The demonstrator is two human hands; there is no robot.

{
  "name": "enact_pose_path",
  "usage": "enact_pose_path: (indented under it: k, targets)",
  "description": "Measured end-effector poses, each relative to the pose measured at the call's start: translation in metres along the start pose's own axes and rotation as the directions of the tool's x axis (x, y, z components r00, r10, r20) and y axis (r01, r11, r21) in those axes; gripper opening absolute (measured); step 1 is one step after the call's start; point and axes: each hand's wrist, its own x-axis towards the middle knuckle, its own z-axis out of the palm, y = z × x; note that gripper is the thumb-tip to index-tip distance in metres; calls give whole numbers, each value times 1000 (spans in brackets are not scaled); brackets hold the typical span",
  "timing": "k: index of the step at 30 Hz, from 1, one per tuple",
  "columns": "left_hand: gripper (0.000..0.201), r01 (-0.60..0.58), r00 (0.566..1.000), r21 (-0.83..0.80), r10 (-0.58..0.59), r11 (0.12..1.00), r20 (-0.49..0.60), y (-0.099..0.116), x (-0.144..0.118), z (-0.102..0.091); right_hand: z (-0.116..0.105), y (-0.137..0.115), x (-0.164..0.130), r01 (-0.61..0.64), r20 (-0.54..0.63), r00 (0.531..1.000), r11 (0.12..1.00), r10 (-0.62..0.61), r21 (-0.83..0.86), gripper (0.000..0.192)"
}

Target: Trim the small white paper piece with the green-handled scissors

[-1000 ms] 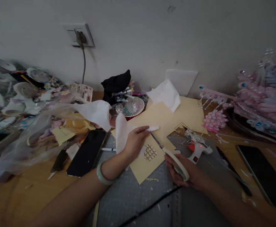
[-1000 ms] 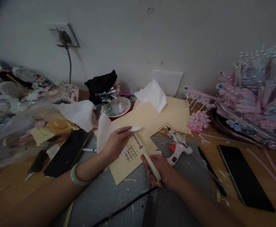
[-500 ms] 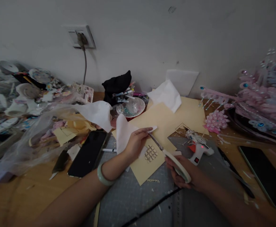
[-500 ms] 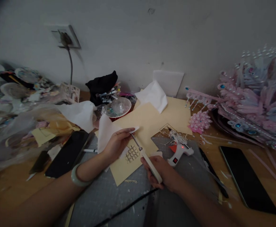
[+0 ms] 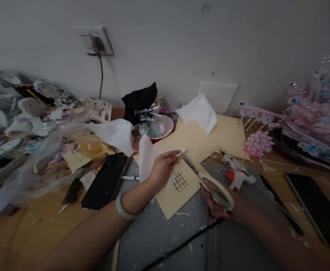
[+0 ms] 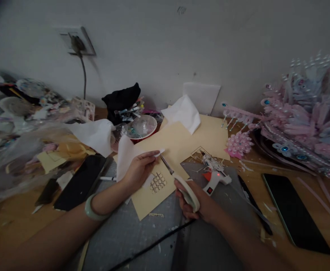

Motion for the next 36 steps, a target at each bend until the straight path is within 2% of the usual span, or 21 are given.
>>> enact_pose_path:
  k: [2, 6, 10, 17, 25, 36]
  targets:
    - [23, 11, 1000, 0, -11, 1000, 7, 0, -1, 0, -2, -3, 0, -41, 15, 999, 999, 41, 26, 39]
    - [25, 26, 1000, 4, -26, 1000, 17, -1, -1, -1, 1, -5, 2, -72, -32, 997, 997, 71, -28, 39]
    - [26, 30, 999, 10, -30, 999, 24, -1, -1, -1, 3, -3, 3, -59, -39, 998, 998, 58, -33, 39]
    - [16, -29, 1000, 33, 29, 999, 3, -3, 1, -2, 3, -4, 4, -98, -39, 995, 994, 96, -41, 41]
    - [20, 2, 1000, 51, -3, 999, 20, -3, 1, -2, 7, -6, 1, -64, -75, 996, 992, 56, -108, 43]
    - [20, 16, 999, 22, -17, 1000, 30, -3, 1, -3, 8, -7, 2, -114, -102, 990, 986, 102, -125, 43]
